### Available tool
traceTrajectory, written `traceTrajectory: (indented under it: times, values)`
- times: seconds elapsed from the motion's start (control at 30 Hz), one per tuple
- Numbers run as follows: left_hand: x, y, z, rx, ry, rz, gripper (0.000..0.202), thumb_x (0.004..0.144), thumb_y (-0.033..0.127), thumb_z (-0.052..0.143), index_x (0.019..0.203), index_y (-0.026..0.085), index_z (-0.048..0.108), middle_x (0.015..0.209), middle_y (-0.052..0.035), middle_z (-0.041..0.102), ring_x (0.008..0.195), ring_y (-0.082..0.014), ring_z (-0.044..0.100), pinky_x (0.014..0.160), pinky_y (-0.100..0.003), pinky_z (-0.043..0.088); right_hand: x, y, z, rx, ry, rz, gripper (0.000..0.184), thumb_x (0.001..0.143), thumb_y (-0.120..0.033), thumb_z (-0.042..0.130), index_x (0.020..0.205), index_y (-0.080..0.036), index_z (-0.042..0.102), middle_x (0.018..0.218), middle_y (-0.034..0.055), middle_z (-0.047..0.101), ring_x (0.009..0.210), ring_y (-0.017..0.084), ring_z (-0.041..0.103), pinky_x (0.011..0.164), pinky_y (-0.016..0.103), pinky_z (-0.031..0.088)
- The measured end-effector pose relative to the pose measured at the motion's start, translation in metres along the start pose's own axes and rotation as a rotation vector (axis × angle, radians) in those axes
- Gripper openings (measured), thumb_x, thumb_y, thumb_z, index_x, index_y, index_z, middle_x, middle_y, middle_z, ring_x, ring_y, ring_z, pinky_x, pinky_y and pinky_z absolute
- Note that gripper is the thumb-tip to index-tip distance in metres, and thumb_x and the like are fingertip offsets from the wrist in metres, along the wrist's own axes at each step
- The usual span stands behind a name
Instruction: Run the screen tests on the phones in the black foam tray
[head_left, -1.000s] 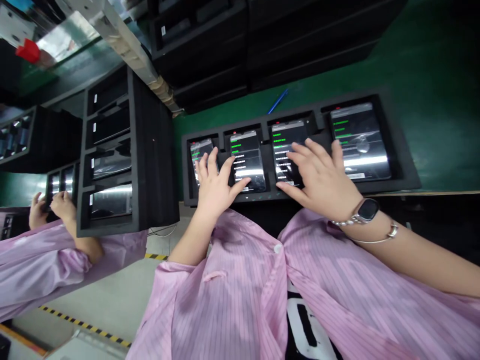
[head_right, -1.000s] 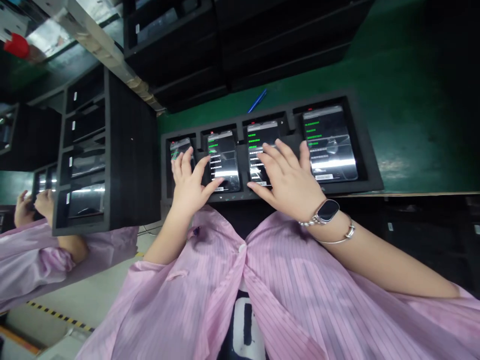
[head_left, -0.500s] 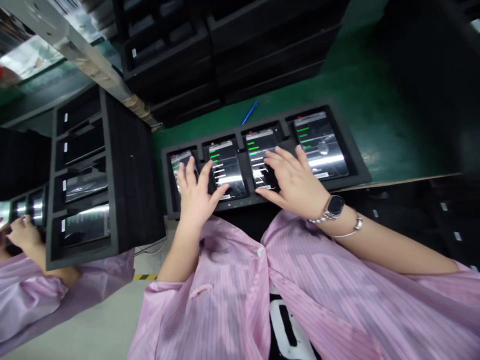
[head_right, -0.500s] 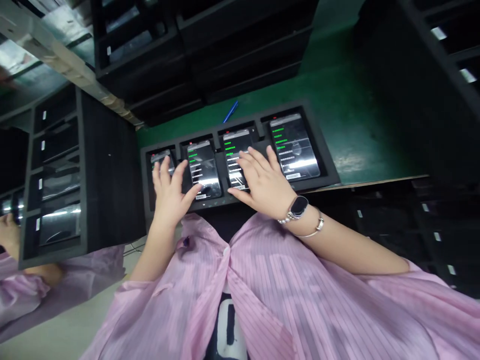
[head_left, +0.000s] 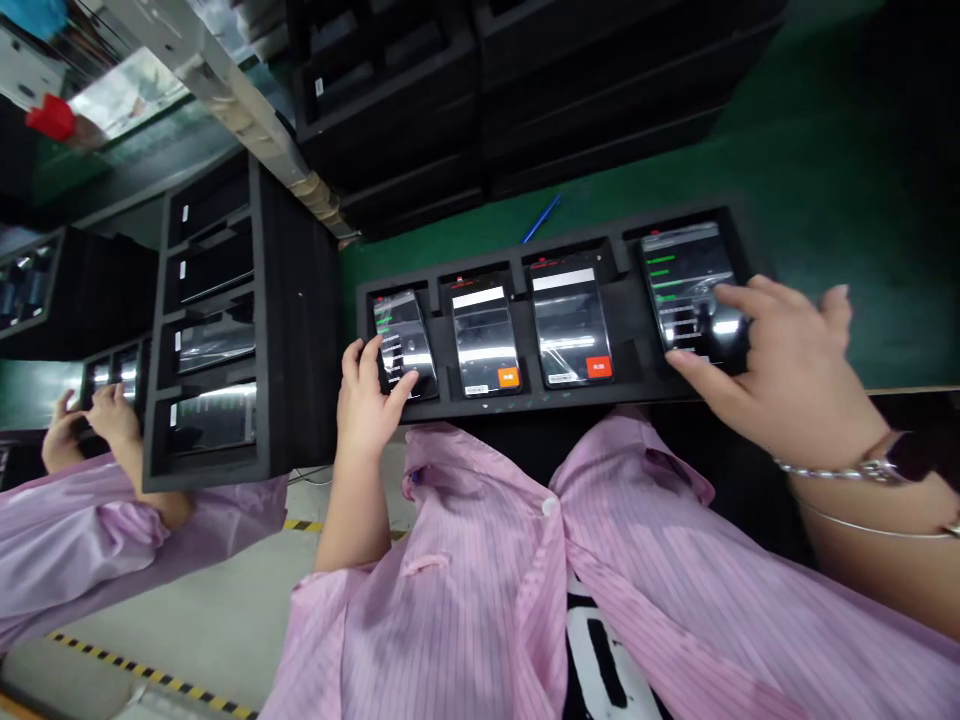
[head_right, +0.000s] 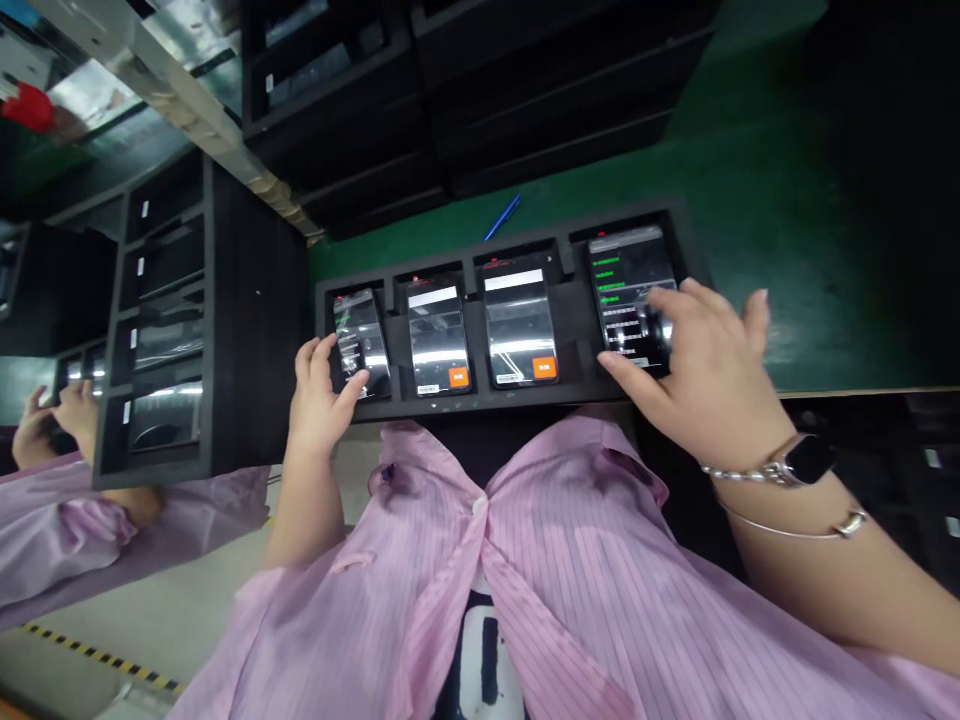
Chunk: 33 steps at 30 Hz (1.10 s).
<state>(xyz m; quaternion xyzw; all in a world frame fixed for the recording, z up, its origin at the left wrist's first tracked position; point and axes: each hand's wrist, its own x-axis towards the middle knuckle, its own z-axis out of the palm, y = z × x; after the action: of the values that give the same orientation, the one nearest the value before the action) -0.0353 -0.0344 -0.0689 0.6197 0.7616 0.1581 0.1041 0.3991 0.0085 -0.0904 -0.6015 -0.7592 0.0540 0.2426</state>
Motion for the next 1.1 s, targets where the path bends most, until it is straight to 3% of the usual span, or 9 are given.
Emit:
traceTrajectory:
  times: [0.17, 0.27, 0.37, 0.47, 0.57, 0.67, 0.8, 0.97, 1.1]
  values:
    - [0.011, 0.007, -0.006, 0.067, -0.032, -0.032, 0.074, 0.094, 0.064, 0.06, 0.156, 0.026, 0.048, 0.157, -0.0191, 0.043, 0.129, -0.04, 0.063, 0.104, -0.054, 0.056, 0.023, -0.004, -0.012, 0.071, 0.145, -0.048, 0.088, 0.099, -0.085, 0.03, 0.147, -0.016, 0.053, 0.139, 0.0245, 0.059, 0.14, 0.044, 0.051, 0.122, 0.073, 0.025]
    - [0.009, 0.009, -0.008, 0.137, -0.037, -0.026, 0.059, 0.095, 0.061, 0.061, 0.144, 0.028, 0.063, 0.156, -0.0168, 0.044, 0.128, -0.0396, 0.063, 0.108, -0.055, 0.054, 0.03, -0.004, -0.015, 0.097, 0.108, -0.048, 0.089, 0.098, -0.086, 0.031, 0.15, -0.016, 0.05, 0.145, 0.0244, 0.055, 0.143, 0.043, 0.047, 0.123, 0.071, 0.025]
    - [0.017, 0.014, -0.014, 0.137, 0.022, 0.023, 0.068, 0.094, 0.065, 0.062, 0.149, 0.025, 0.058, 0.157, -0.0193, 0.045, 0.14, -0.0424, 0.053, 0.115, -0.058, 0.047, 0.044, -0.002, -0.02, 0.132, 0.062, -0.031, 0.089, 0.098, -0.084, 0.033, 0.15, -0.015, 0.05, 0.146, 0.0246, 0.053, 0.144, 0.042, 0.046, 0.123, 0.067, 0.028]
    - [0.052, 0.027, -0.02, 0.074, 0.135, 0.159, 0.073, 0.098, 0.067, 0.055, 0.154, 0.02, 0.049, 0.156, -0.0185, 0.049, 0.147, -0.0359, 0.047, 0.122, -0.05, 0.04, 0.08, -0.004, -0.024, 0.167, -0.025, 0.043, 0.08, 0.102, -0.075, 0.039, 0.15, -0.013, 0.051, 0.148, 0.0236, 0.052, 0.142, 0.038, 0.048, 0.118, 0.056, 0.037]
    - [0.109, 0.041, -0.017, 0.044, 0.118, 0.268, 0.053, 0.106, 0.056, 0.044, 0.142, 0.021, 0.06, 0.146, -0.013, 0.06, 0.139, -0.0277, 0.054, 0.119, -0.038, 0.042, 0.133, -0.009, -0.018, 0.122, -0.159, 0.139, 0.062, 0.11, -0.06, 0.042, 0.148, -0.013, 0.056, 0.143, 0.0193, 0.057, 0.133, 0.035, 0.054, 0.106, 0.047, 0.042]
    - [0.153, 0.048, -0.003, 0.104, 0.01, 0.187, 0.043, 0.108, 0.047, 0.042, 0.13, 0.02, 0.068, 0.136, -0.0131, 0.066, 0.128, -0.0268, 0.061, 0.108, -0.035, 0.047, 0.172, -0.008, 0.003, -0.055, -0.353, 0.185, 0.058, 0.113, -0.051, 0.038, 0.138, -0.006, 0.063, 0.119, 0.0198, 0.067, 0.117, 0.035, 0.063, 0.092, 0.044, 0.044]
    - [0.171, 0.055, 0.015, 0.184, -0.047, 0.104, 0.053, 0.11, 0.045, 0.033, 0.107, 0.014, 0.075, 0.115, -0.0199, 0.072, 0.113, -0.0327, 0.066, 0.099, -0.041, 0.048, 0.185, -0.003, 0.032, -0.23, -0.484, 0.209, 0.059, 0.114, -0.043, 0.031, 0.114, 0.002, 0.069, 0.112, 0.0267, 0.067, 0.113, 0.038, 0.064, 0.094, 0.046, 0.044]
    - [0.172, 0.105, 0.031, 0.113, 0.007, 0.317, 0.047, 0.111, 0.048, 0.035, 0.123, 0.021, 0.072, 0.131, -0.0121, 0.07, 0.124, -0.029, 0.063, 0.107, -0.039, 0.042, 0.193, -0.035, 0.045, -0.157, -0.347, 0.056, 0.059, 0.114, -0.05, 0.028, 0.118, -0.006, 0.067, 0.11, 0.021, 0.068, 0.107, 0.036, 0.064, 0.097, 0.046, 0.046]
    - [0.165, 0.155, 0.061, 0.164, -0.072, 0.349, 0.05, 0.112, 0.048, 0.035, 0.122, 0.018, 0.073, 0.13, -0.0156, 0.07, 0.124, -0.0333, 0.063, 0.111, -0.049, 0.04, 0.199, -0.078, 0.065, -0.093, -0.301, -0.093, 0.042, 0.108, -0.034, 0.039, 0.122, -0.006, 0.067, 0.114, 0.0228, 0.068, 0.112, 0.04, 0.062, 0.098, 0.053, 0.046]
